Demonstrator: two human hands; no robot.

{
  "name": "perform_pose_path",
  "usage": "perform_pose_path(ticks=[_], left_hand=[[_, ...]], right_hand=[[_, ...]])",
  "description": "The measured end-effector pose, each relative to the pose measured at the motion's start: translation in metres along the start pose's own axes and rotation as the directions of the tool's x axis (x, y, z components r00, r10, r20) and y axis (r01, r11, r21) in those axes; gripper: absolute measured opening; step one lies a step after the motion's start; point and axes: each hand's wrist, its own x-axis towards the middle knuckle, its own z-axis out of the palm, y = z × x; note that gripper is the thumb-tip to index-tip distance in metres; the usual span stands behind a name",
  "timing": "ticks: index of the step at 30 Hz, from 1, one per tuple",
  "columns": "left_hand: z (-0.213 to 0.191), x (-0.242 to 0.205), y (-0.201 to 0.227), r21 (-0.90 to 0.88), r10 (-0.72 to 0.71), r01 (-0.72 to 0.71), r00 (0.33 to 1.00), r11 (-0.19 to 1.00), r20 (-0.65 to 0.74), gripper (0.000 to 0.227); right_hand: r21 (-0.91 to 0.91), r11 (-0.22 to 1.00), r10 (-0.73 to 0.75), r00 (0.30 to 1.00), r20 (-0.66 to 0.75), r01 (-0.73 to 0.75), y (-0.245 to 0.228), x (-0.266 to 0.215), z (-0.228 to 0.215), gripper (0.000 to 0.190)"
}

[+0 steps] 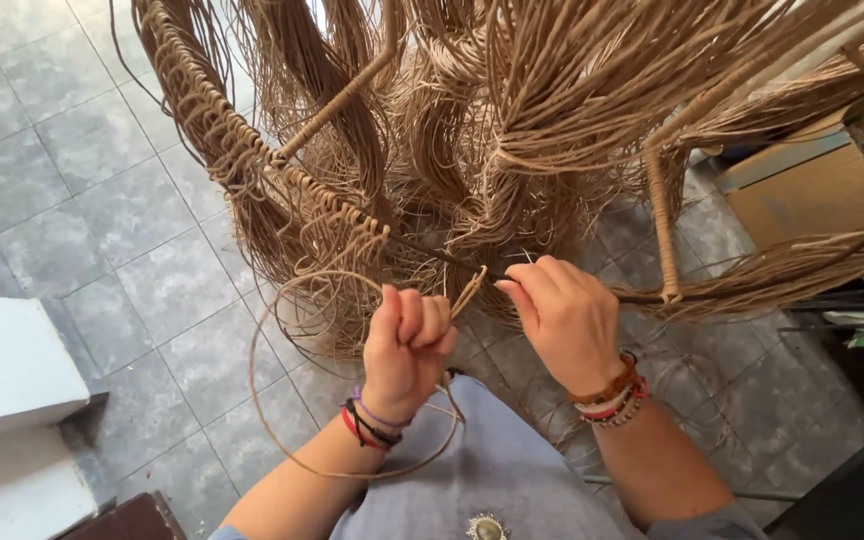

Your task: The person is weaving and tying long strands of natural fiber onto a large circular frame to assemble a decorative furniture piece, while inspecting the work for consistency.

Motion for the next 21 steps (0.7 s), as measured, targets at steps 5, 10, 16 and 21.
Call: perform_pose_path(ticks=[5,10,16,21], left_hand=[[-0.045,0.040,0.035,0.573,0.242,-0.561,0.807,0.597,0.539,0.052],[-0.064,0.057,0.071,0.617,-0.108,-0.770,0.635,-0.164,0.764,0.034],[-0.057,0.018,0.093,0.735,-0.464,-0.648,0.723,-0.199,0.512,0.059],[-0.022,-0.026,0.099,0.754,-0.416,-0.621,0.757,-0.215,0.504,0.068]], right_hand=[[-0.079,0.996,-0.033,0.999,-0.024,0.031,0.011,-0.003,0.004,0.023],[-0.119,0.993,0.008,0.999,-0.033,-0.012,0.015,-0.012,0.012,0.018],[-0.031,0.999,0.035,0.990,-0.138,-0.040,-0.029,-0.022,0.000,0.038],[0.251,0.958,0.183,0.970,-0.158,-0.140,-0.073,-0.076,-0.019,0.039]])
